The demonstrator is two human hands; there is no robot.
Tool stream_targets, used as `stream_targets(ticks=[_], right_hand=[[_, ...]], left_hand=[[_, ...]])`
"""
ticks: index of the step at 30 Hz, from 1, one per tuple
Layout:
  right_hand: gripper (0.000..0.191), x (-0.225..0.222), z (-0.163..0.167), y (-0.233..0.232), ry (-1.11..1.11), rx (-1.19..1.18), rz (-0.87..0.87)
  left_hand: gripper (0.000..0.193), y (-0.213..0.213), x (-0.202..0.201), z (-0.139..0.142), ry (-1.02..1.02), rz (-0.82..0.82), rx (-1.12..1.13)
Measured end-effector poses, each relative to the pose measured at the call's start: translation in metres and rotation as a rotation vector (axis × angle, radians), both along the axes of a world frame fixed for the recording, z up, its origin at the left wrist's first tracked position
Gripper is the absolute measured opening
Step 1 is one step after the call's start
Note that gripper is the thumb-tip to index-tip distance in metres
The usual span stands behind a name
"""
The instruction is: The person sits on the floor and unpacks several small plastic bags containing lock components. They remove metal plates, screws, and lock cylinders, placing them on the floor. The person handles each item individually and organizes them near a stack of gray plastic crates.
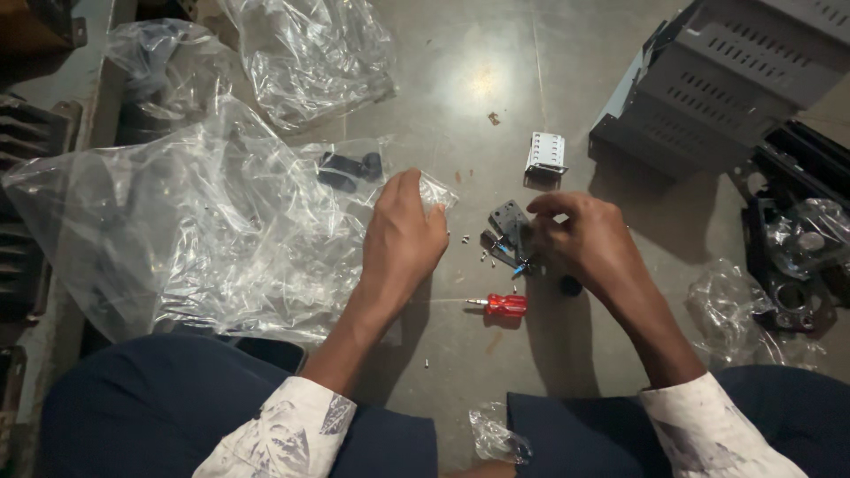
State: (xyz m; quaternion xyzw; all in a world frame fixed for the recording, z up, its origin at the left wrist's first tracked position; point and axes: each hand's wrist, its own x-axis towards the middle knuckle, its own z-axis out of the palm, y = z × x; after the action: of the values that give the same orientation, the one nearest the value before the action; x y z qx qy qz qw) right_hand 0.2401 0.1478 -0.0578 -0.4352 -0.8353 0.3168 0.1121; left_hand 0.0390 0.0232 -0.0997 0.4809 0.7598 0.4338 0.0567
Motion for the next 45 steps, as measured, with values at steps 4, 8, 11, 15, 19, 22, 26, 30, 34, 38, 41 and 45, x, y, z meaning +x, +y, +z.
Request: stream_targets(ticks=[4, 8, 11, 15, 19, 22, 26, 30, 34, 38, 41, 45], right_hand=[[0.030, 0.000, -0.006, 0.007, 0.102, -0.258, -0.049], [0.032, 0.005, 0.000, 0.015, 0.173, -0.445, -0.077], [0.031, 0.013, 0.012, 0.017, 0.168, -0.400, -0.114], [0.028, 0.029, 0.030, 0.013, 0.126, -0.393, -0.249], [0.028, 0.050, 0.035, 0.007, 0.209, -0.416, -0.277], [0.029, 0.054, 0.020, 0.008, 0.135, -0.427, -0.312], [0.028, 0.048, -0.013, 0.006, -0.048, -0.241, -0.237], [0.032, 0.046, -0.036, -0.002, -0.123, 0.114, -0.007], [0.025, 0.040, -0.043, 0.001, -0.046, 0.237, 0.108], [0.023, 0.039, -0.032, 0.014, 0.205, -0.624, -0.359], [0.022, 0.054, -0.015, 0.022, 0.644, -0.938, -0.373], [0.023, 0.071, -0.003, 0.024, 0.834, -1.068, -0.245]], left_hand=[[0.047, -0.001, 0.002, 0.008, 0.131, 0.003, -0.017], [0.034, -0.003, 0.008, 0.015, 0.164, -0.050, 0.029], [0.024, -0.001, 0.023, 0.016, 0.204, -0.151, 0.070], [0.027, 0.003, 0.041, 0.010, 0.235, -0.294, 0.065], [0.026, 0.007, 0.045, 0.002, 0.248, -0.370, 0.040], [0.017, 0.012, 0.050, -0.003, 0.314, -0.363, 0.025], [0.023, 0.019, 0.056, -0.006, 0.354, -0.338, -0.033], [0.019, 0.022, 0.056, -0.005, 0.265, -0.331, 0.022], [0.015, 0.021, 0.053, 0.001, 0.134, -0.339, 0.030], [0.014, 0.021, 0.049, 0.008, 0.055, -0.298, 0.060], [0.011, 0.025, 0.045, 0.012, -0.032, -0.260, 0.041], [0.009, 0.025, 0.044, 0.017, -0.157, -0.255, 0.062]])
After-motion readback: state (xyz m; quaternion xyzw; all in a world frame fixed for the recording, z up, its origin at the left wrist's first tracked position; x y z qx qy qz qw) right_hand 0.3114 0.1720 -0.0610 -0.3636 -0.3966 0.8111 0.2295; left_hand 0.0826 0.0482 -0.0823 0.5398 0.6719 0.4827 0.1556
